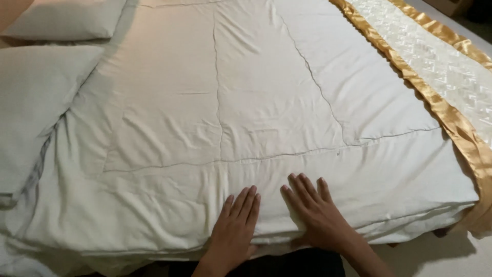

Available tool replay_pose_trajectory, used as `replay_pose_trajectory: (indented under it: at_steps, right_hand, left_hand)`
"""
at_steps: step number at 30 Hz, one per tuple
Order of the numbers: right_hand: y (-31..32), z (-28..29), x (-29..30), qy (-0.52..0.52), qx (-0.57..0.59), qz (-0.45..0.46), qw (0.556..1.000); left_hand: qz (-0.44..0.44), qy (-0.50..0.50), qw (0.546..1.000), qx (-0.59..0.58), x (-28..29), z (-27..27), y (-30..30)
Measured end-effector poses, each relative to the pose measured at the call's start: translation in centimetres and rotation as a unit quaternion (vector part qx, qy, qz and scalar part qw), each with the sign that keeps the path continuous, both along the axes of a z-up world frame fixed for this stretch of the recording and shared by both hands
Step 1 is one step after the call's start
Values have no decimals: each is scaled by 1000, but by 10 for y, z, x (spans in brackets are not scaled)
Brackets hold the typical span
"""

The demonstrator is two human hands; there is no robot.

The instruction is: The person smooths the white bedsheet and duvet on a bed, then adjusts two white pillows against the headboard. Later, the person folds a small white cloth on a wooden desk and moves two empty glasses.

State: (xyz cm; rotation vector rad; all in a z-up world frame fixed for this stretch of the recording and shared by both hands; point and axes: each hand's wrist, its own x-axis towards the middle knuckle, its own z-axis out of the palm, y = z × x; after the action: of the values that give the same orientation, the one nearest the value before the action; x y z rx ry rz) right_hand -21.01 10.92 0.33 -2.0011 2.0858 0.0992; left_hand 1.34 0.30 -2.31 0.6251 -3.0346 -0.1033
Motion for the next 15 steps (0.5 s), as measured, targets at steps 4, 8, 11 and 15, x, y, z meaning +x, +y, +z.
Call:
replay_pose_trajectory:
  at_steps: [4,8,11,15]
  right_hand:
    - [-2,-32,-9,-45,-137,22,989]
    - [0,-41,-8,-5,-216,29,976]
    - [2,-53,-9,-9,-243,49,969]
    - [12,-54,-4,-48,-238,56,968]
  left_hand:
    - [5,49,998,-33,-2,-15,0]
    - [67,86,994,19,-1,11,7]
    - [116,81,990,27,3,8,7]
    - [91,170,977,-94,10,-56,12]
